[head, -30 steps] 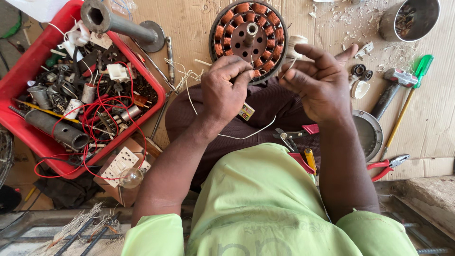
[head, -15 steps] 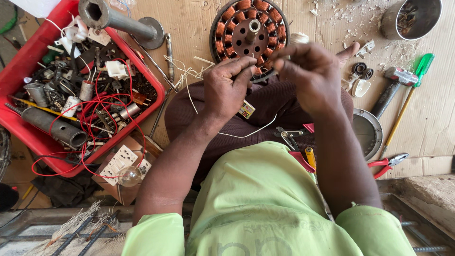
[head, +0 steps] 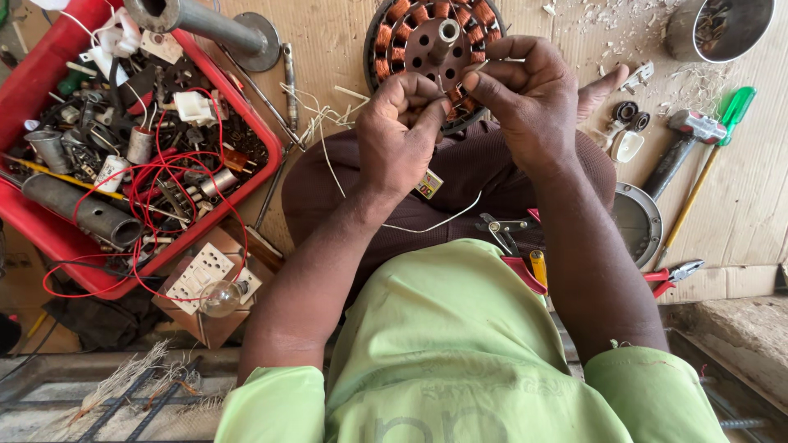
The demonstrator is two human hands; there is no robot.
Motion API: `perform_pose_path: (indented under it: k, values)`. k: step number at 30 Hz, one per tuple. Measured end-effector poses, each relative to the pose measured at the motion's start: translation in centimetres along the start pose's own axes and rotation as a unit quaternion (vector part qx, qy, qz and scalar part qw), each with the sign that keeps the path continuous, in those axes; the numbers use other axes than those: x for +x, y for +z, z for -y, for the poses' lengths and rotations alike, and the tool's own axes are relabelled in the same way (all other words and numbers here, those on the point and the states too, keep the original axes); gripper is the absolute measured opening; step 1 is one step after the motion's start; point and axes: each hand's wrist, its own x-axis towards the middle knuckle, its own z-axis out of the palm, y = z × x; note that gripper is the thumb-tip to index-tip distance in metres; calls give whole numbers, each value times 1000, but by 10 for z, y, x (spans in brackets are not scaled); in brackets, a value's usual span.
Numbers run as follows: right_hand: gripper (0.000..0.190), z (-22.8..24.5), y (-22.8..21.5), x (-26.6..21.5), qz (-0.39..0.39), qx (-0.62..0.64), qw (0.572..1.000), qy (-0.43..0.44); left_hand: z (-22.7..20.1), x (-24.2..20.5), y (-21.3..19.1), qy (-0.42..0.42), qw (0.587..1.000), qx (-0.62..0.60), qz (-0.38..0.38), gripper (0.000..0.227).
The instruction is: The person sits on the floor and works on a circular electrical motor stator. They use pliers to strip insulation from white wires and insert the wire ends into the copper coil slots of the stator. The person repeatedly cuts, strips, and inserts wires into the stator assembly.
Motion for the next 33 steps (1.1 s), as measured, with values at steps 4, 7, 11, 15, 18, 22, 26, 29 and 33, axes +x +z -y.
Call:
perform_pose_path:
  k: [4, 7, 11, 15, 18, 22, 26, 29, 33]
  values:
    - [34, 2, 1, 0, 7, -18, 1000, 4, -4, 1, 1, -30, 999, 20, -12, 15]
    - [32, 3, 3, 0, 13, -16, 1000, -4, -3, 2, 2, -19, 1000, 18, -10, 16]
    - [32, 2, 2, 1, 18, -41, 999, -6, 0, 3, 1, 13, 999, 34, -5, 17]
    - [32, 3, 1, 1, 18, -77, 997, -4, 0, 4, 0, 15, 999, 51, -4, 17]
    - [31, 4, 1, 1, 17, -97, 995, -6, 0, 5, -1, 38, 996, 77, -1, 17]
    - [31, 4, 2, 1, 18, -92, 996, -6, -3, 5, -1, 24, 996, 81, 1, 16]
    - [30, 2, 1, 1, 19, -99, 995, -9, -3, 6, 0, 37, 995, 96, -3, 16]
    - [31, 0, 0, 0, 28, -107, 994, -21, -4, 7, 0, 28, 994, 105, -7, 16]
    - [32, -2, -2, 1, 33, -116, 992, -19, -10, 8, 0, 7, 995, 101, -6, 14]
